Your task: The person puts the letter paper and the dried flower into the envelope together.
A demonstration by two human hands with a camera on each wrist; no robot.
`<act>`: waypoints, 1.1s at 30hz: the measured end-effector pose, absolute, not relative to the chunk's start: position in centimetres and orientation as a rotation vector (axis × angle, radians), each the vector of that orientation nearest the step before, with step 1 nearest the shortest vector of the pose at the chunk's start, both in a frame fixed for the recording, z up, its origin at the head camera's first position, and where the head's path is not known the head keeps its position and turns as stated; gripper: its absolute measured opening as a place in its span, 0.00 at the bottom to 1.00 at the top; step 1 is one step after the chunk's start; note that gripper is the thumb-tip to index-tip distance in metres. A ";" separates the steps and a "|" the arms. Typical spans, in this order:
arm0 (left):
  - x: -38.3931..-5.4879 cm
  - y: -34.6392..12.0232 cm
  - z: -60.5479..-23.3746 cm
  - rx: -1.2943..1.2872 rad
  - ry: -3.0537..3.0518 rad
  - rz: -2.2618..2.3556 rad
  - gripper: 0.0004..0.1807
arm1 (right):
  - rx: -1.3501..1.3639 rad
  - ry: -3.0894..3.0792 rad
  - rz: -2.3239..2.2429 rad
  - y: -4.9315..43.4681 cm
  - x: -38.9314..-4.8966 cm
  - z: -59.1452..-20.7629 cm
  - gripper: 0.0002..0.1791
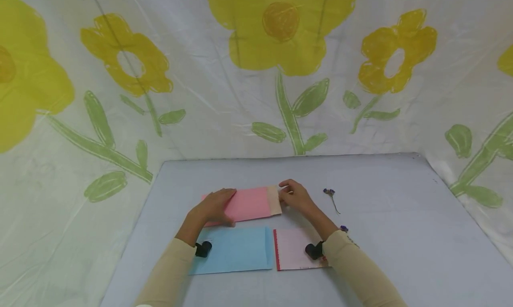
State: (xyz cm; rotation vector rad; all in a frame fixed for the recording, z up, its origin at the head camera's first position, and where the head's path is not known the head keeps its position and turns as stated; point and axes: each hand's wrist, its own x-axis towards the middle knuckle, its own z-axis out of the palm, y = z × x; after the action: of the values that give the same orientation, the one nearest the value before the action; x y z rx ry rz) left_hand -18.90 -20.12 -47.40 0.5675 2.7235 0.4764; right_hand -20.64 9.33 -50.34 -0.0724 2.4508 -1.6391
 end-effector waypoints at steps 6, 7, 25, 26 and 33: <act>-18.9 -20.1 -47.5 0.554 2.721 0.476 0.56 | -0.091 2.454 -1.641 9.0 -20.5 -50.2 0.16; -18.9 -20.1 -47.5 0.554 2.719 0.476 0.56 | -0.095 2.451 -1.644 8.9 -20.5 -50.2 0.16; -19.1 -20.4 -47.7 0.572 2.711 0.473 0.57 | -0.193 2.450 -1.657 8.0 -20.1 -50.4 0.15; -19.1 -20.4 -47.6 0.574 2.710 0.476 0.57 | -0.202 2.445 -1.661 7.9 -20.1 -50.4 0.15; -19.0 -20.3 -47.5 0.578 2.705 0.488 0.57 | -0.225 2.458 -1.645 7.5 -20.1 -50.8 0.13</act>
State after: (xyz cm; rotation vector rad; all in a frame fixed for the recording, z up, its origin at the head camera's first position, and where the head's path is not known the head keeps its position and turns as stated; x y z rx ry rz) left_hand -19.04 -20.33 -47.50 0.5783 2.7049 0.4881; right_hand -20.08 7.46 -50.83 -0.2253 2.4581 -1.6446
